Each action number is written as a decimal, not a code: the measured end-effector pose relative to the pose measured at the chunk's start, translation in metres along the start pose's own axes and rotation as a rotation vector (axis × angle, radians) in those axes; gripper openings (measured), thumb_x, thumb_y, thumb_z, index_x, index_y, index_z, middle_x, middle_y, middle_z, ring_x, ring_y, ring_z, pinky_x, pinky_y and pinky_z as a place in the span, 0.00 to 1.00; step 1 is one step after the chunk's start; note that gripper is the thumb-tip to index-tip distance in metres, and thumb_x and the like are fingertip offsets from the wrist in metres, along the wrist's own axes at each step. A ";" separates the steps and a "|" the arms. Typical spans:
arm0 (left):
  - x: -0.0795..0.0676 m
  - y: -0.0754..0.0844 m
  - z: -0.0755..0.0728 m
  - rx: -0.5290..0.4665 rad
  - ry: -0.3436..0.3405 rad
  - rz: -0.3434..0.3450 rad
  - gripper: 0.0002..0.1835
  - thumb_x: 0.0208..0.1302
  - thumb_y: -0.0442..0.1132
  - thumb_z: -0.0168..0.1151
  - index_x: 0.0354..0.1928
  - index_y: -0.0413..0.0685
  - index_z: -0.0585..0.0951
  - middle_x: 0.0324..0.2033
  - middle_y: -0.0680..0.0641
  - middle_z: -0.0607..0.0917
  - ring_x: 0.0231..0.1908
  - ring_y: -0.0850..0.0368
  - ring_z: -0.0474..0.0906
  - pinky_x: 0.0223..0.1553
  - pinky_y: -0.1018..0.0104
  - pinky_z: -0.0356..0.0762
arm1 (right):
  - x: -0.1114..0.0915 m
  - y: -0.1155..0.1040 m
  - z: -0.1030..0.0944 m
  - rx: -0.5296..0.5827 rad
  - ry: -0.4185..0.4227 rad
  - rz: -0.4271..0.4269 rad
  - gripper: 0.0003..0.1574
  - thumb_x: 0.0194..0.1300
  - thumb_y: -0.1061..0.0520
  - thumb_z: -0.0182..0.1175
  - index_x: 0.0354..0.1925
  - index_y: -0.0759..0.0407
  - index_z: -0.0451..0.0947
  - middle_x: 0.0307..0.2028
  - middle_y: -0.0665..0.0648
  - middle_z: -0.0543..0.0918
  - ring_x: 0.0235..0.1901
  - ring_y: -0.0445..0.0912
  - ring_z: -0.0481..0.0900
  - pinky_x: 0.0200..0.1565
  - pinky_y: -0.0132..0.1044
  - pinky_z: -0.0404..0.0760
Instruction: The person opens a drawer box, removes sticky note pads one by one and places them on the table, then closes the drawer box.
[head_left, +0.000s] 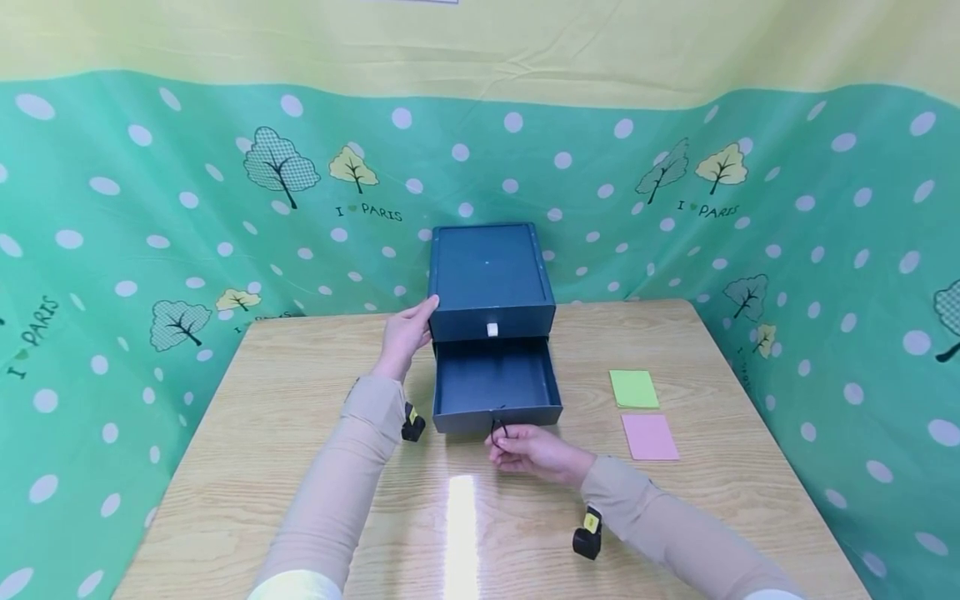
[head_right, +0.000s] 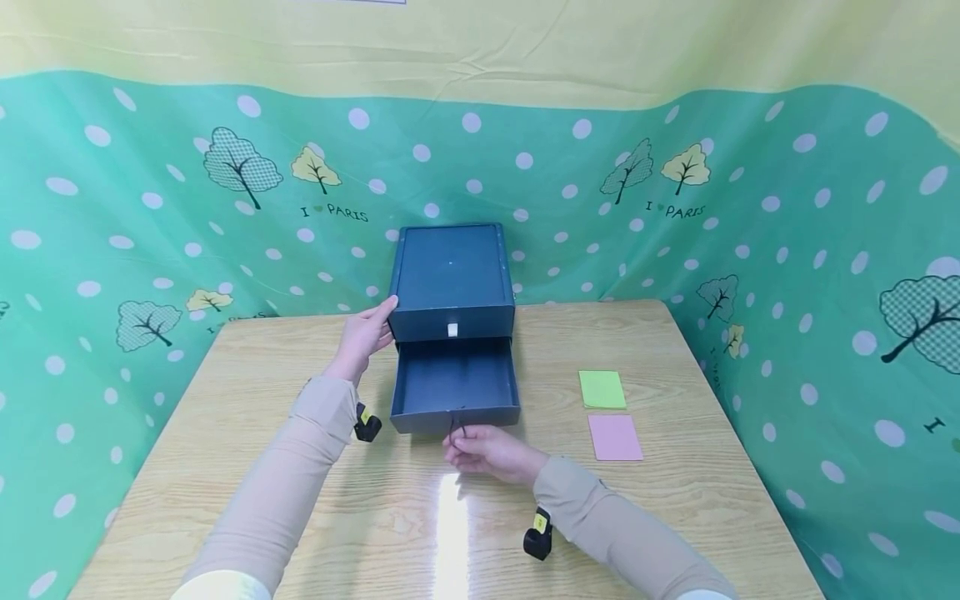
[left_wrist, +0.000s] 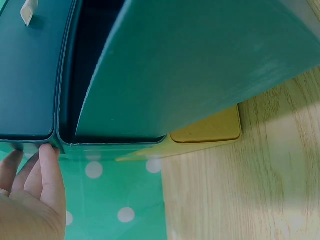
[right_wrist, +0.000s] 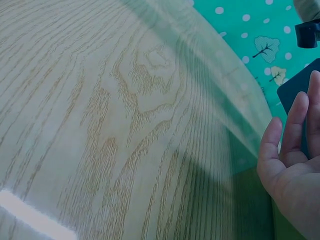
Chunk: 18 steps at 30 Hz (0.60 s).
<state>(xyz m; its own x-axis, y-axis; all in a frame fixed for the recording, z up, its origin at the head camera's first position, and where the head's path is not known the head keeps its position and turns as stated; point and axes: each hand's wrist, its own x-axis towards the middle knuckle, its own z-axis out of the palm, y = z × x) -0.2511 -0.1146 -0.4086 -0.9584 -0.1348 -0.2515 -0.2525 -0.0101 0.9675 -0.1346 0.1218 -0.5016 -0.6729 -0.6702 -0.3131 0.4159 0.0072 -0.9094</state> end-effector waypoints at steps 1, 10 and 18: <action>0.000 0.000 0.000 -0.002 0.001 -0.001 0.32 0.59 0.58 0.63 0.62 0.49 0.75 0.63 0.46 0.73 0.62 0.50 0.71 0.60 0.59 0.74 | 0.000 0.000 0.000 -0.002 -0.001 -0.001 0.23 0.73 0.59 0.47 0.56 0.78 0.65 0.33 0.45 0.83 0.40 0.40 0.79 0.59 0.46 0.75; 0.000 0.000 0.001 -0.015 0.006 0.006 0.32 0.59 0.58 0.63 0.61 0.48 0.75 0.63 0.44 0.73 0.61 0.49 0.72 0.61 0.57 0.72 | 0.003 -0.003 0.001 0.012 0.039 0.018 0.23 0.73 0.59 0.47 0.56 0.77 0.66 0.33 0.47 0.83 0.40 0.41 0.79 0.64 0.55 0.67; -0.001 0.000 0.001 -0.025 0.002 0.004 0.32 0.59 0.57 0.63 0.62 0.48 0.74 0.63 0.45 0.73 0.61 0.49 0.71 0.61 0.57 0.72 | 0.004 -0.004 0.000 0.018 0.039 0.020 0.24 0.72 0.60 0.47 0.57 0.78 0.65 0.34 0.48 0.83 0.40 0.42 0.80 0.61 0.47 0.74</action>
<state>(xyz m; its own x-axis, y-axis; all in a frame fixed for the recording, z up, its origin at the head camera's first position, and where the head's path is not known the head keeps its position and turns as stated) -0.2506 -0.1136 -0.4084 -0.9590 -0.1372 -0.2479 -0.2456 -0.0339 0.9688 -0.1391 0.1190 -0.4997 -0.6874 -0.6409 -0.3416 0.4402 0.0064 -0.8979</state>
